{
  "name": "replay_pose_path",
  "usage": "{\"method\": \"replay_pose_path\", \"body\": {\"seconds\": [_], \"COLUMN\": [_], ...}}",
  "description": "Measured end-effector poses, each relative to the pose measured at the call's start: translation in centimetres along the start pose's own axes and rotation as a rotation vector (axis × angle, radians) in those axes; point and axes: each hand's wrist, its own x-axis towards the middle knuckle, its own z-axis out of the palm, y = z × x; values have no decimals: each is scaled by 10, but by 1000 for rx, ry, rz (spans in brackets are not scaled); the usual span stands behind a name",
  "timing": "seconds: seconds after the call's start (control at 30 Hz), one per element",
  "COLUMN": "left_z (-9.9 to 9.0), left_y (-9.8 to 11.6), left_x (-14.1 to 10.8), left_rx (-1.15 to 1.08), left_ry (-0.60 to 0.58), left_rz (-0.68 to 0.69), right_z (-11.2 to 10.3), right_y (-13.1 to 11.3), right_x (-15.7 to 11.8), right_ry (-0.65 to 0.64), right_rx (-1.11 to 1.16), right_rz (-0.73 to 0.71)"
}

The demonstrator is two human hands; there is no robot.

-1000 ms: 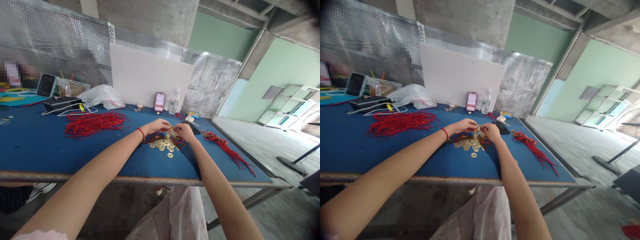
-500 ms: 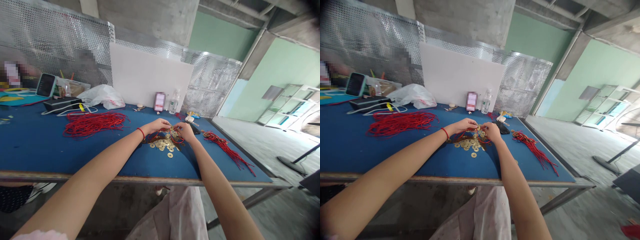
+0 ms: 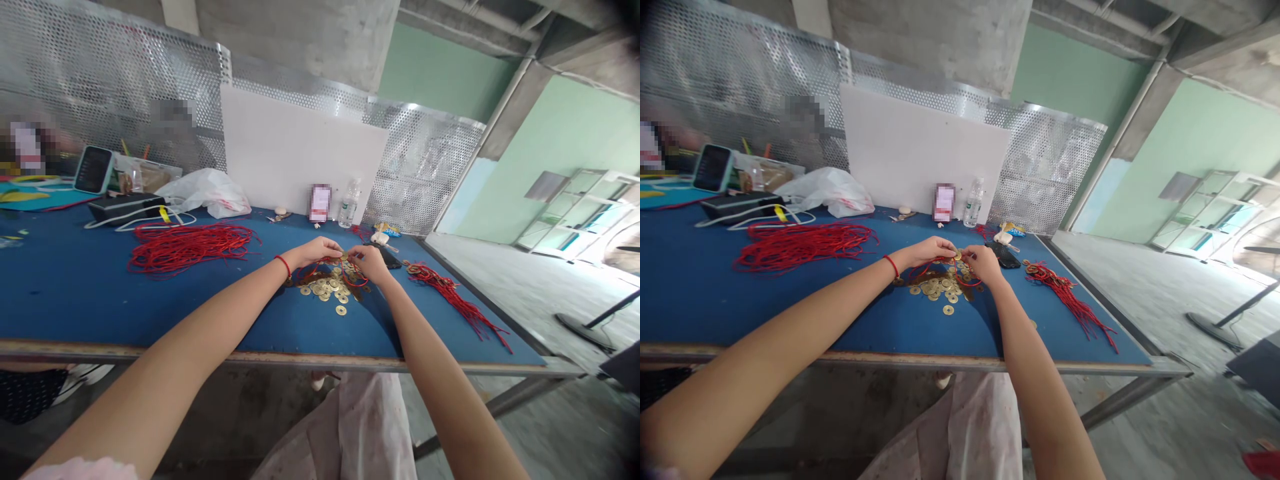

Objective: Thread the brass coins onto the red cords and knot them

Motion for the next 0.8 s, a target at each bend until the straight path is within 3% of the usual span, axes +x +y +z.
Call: {"method": "replay_pose_path", "body": {"seconds": [0.4,0.8], "left_z": [0,2], "left_y": [0,3], "left_x": [0,-1], "left_rx": [12,-5], "left_ry": [17,45], "left_rz": [-12,-26], "right_z": [4,1], "right_y": [14,9], "right_x": [1,0], "right_ry": [33,11], "right_rx": [29,9], "right_rz": [65,43]}}
